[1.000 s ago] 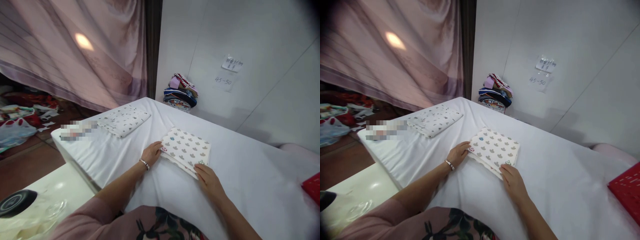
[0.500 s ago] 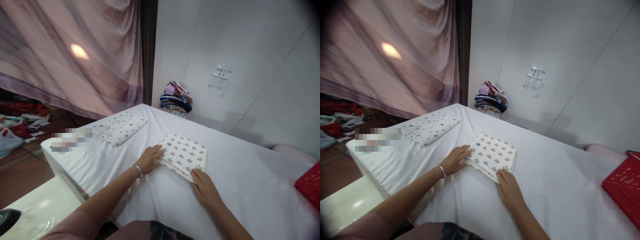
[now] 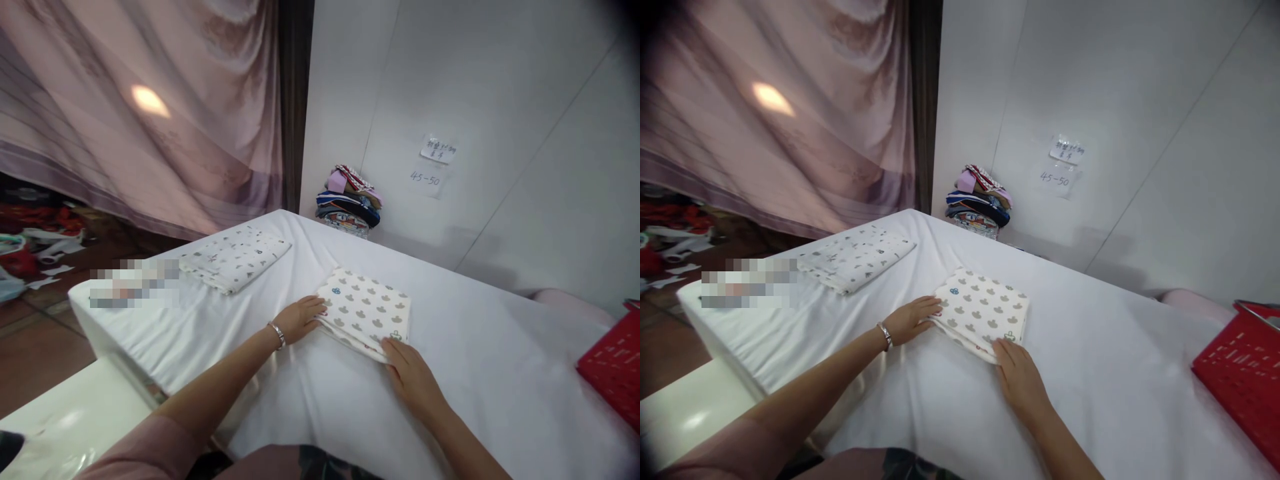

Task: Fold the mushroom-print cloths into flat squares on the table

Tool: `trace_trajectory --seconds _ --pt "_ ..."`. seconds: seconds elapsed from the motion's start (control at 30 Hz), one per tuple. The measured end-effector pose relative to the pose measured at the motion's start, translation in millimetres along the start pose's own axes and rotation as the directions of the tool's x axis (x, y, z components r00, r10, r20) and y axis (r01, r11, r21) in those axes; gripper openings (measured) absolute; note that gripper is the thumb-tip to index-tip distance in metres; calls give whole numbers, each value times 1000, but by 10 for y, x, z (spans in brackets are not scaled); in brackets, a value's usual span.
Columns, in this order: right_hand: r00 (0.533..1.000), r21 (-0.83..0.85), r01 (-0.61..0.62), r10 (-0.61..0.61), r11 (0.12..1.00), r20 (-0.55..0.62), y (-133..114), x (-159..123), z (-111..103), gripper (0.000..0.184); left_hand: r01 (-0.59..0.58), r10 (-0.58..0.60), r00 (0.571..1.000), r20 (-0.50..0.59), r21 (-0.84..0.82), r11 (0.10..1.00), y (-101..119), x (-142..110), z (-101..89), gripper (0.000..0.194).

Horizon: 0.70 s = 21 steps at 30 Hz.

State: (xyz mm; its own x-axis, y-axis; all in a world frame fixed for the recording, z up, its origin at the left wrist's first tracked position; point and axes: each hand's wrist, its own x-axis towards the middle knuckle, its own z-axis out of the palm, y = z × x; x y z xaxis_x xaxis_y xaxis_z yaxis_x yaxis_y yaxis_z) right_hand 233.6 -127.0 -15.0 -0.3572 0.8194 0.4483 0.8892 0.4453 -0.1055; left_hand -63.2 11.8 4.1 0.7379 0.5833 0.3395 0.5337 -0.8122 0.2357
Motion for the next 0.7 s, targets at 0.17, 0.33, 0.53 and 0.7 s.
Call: trace_trajectory --seconds 0.17,0.33,0.53,0.7 --pt "982 89 -183 178 979 65 77 123 -143 35 -25 25 999 -23 13 1000 23 28 -13 30" --pt "975 108 -164 144 980 170 55 212 -197 38 26 -23 999 -36 80 996 43 1 23 56" --pt "967 88 -130 106 988 231 3 239 -258 38 17 -14 999 -31 96 995 0 -1 57 61" --pt "955 133 -144 103 981 278 24 338 -360 37 -5 6 1000 -10 92 996 -61 17 68 55"
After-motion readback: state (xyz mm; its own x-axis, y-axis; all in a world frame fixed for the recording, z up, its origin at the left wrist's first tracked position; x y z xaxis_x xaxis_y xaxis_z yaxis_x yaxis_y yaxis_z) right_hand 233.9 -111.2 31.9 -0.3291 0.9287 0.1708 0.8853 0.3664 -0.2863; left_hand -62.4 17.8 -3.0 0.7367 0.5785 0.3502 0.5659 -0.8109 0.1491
